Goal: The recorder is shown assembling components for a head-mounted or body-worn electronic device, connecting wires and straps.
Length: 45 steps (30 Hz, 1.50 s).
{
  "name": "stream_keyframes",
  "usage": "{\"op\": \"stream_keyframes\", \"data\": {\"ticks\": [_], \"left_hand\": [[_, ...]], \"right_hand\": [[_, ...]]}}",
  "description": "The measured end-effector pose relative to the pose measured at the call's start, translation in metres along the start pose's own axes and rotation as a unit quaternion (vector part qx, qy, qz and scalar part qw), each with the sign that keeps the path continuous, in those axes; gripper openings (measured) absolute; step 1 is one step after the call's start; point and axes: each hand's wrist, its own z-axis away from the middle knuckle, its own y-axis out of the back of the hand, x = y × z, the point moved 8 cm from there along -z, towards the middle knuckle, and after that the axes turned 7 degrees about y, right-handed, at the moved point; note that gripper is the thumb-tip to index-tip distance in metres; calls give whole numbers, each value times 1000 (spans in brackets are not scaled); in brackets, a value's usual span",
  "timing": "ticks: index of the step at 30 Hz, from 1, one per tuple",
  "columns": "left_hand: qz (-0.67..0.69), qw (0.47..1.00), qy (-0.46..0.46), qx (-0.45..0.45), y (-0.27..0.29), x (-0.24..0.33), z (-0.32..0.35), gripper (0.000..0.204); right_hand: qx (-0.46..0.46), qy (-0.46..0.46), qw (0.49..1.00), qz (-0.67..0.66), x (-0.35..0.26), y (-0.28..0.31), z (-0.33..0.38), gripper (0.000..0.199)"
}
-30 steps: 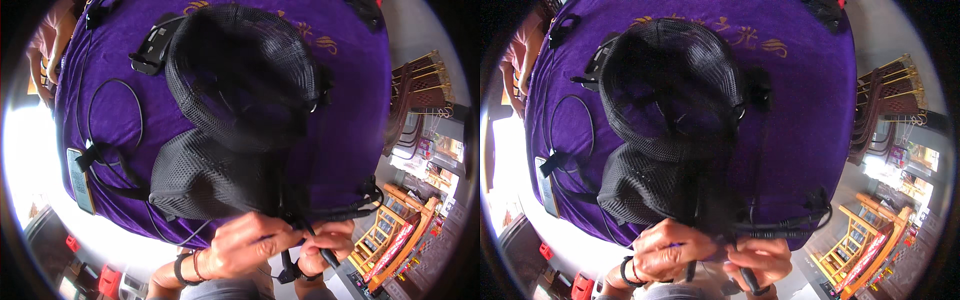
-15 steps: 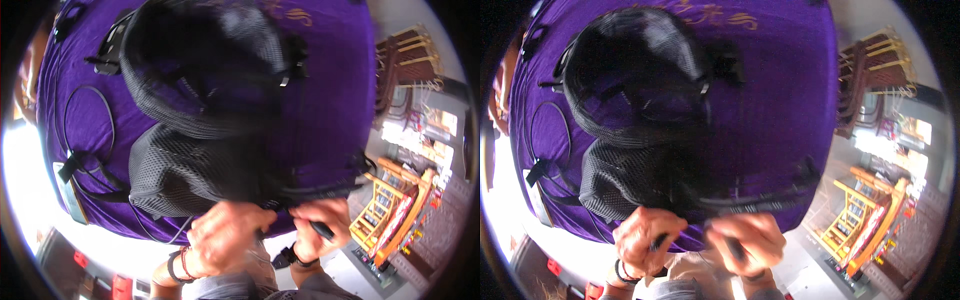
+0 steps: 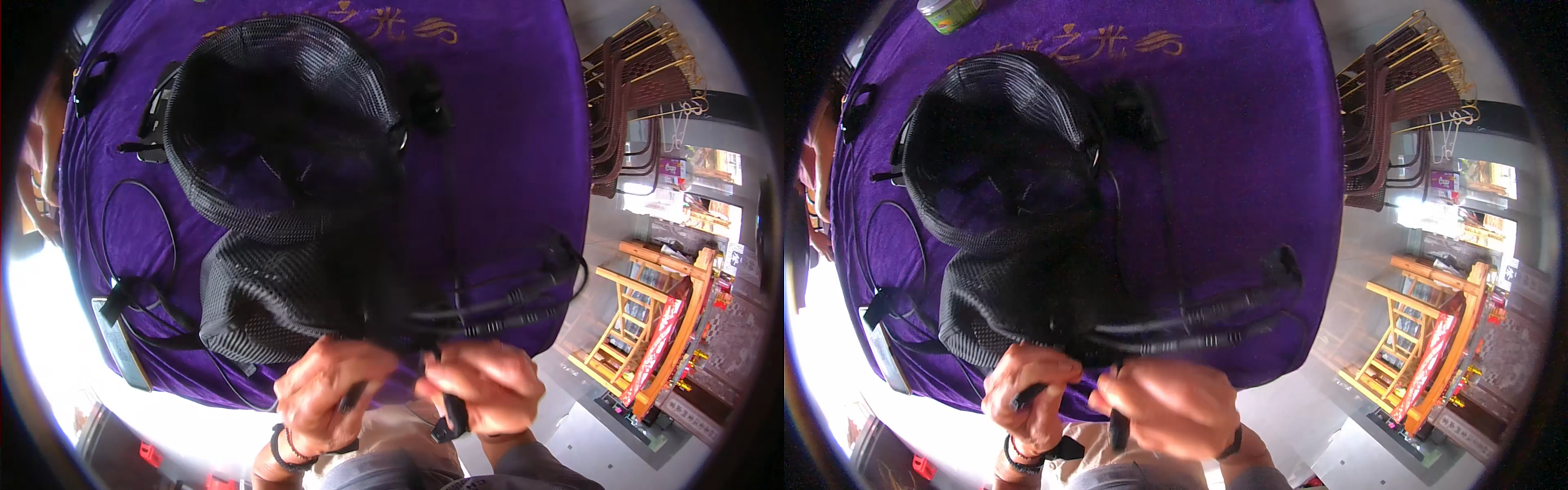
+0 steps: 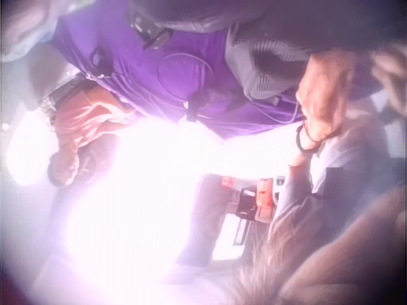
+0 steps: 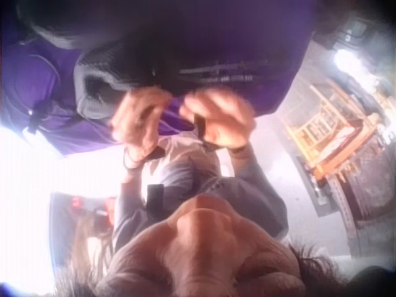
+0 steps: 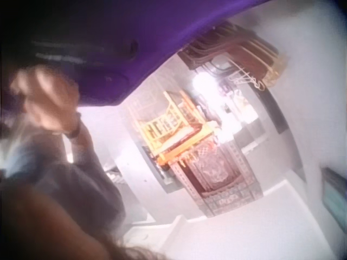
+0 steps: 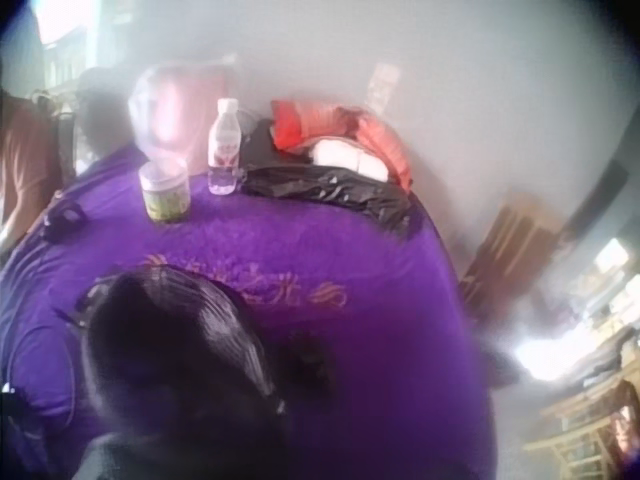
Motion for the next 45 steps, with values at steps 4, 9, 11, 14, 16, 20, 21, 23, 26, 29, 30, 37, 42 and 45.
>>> {"op": "stream_keyframes", "data": {"ticks": [4, 9, 11, 14, 16, 20, 21, 23, 26, 29, 30, 37, 42, 45], "left_hand": [[19, 1000, 15, 4, 2, -3, 3, 7], [44, 995, 92, -9, 2, -7, 1, 14], [31, 994, 102, -13, 2, 1, -5, 14], [25, 994, 102, -43, 0, -10, -6, 12], [24, 996, 8, -85, 0, -6, 2, 18], [4, 1000, -15, -26, -13, 7, -13, 23], [1, 1000, 6, -22, -13, 5, -14, 23], [14, 1000, 10, 4, -15, -1, -12, 22], [43, 998, 47, 9, -15, -8, -6, 22], [43, 999, 28, 18, -15, -8, -4, 21], [54, 998, 36, 18, -16, -7, -4, 21], [64, 997, 30, 28, -18, -6, -8, 19], [74, 996, 32, 25, -17, -9, -6, 16], [104, 993, 54, 21, -18, -15, -5, 15]], "right_hand": [[71, 69, 994, -44, 1, -11, 15, 13], [-74, 96, 992, -47, -5, -10, -3, 19], [38, 107, 992, -55, 0, -11, 10, 18], [146, 98, 983, -42, -2, 9, 17, 21], [-77, -30, 994, 74, 4, -8, -6, 12], [66, -37, 996, 51, 16, 13, -1, 18], [85, -40, 994, 58, 16, 13, -5, 17], [92, -47, 992, 71, 21, 8, 0, 15], [101, -56, 991, 65, 20, 5, 3, 12], [98, -46, 992, 59, 19, 4, 3, 12], [100, -41, 993, 56, 18, 6, 2, 11], [75, -5, 996, 53, 14, 5, -2, 21], [68, -9, 994, 84, 9, 3, -5, 9], [62, -15, 995, 81, 7, 2, -8, 9]]}}
